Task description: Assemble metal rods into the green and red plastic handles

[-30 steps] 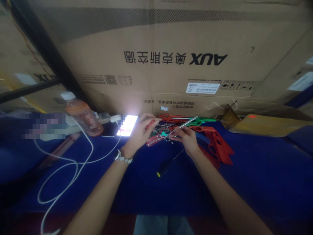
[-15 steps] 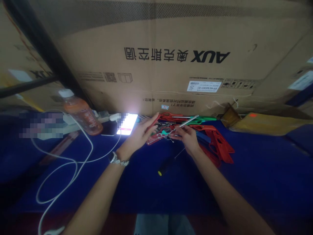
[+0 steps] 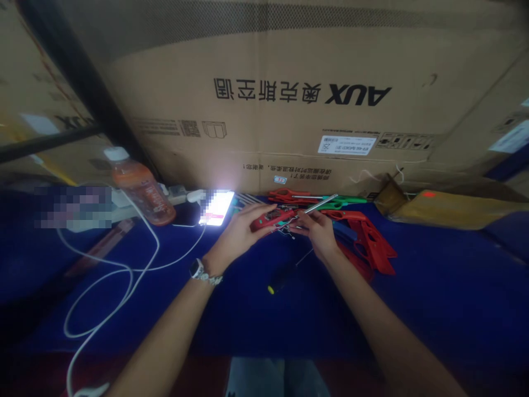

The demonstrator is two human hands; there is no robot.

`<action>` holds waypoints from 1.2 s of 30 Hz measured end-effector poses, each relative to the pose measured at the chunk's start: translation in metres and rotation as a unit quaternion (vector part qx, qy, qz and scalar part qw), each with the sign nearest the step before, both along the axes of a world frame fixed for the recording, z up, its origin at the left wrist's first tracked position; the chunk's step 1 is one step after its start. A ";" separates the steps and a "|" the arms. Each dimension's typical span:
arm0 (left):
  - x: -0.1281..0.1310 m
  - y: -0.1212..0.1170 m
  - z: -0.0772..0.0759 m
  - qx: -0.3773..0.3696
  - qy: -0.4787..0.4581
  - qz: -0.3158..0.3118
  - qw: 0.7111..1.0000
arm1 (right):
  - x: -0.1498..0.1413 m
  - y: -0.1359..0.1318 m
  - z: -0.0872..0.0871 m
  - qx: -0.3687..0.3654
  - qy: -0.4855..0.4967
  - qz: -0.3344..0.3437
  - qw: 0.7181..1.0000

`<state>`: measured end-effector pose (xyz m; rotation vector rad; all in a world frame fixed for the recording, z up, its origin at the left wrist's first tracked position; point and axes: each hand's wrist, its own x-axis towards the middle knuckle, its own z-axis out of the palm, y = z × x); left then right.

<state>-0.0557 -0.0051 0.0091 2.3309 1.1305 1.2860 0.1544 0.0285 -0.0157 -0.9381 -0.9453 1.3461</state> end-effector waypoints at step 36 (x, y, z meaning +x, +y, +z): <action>0.027 0.000 -0.031 0.038 0.150 0.111 0.982 | -0.006 -0.005 0.005 0.017 0.036 -0.006 0.999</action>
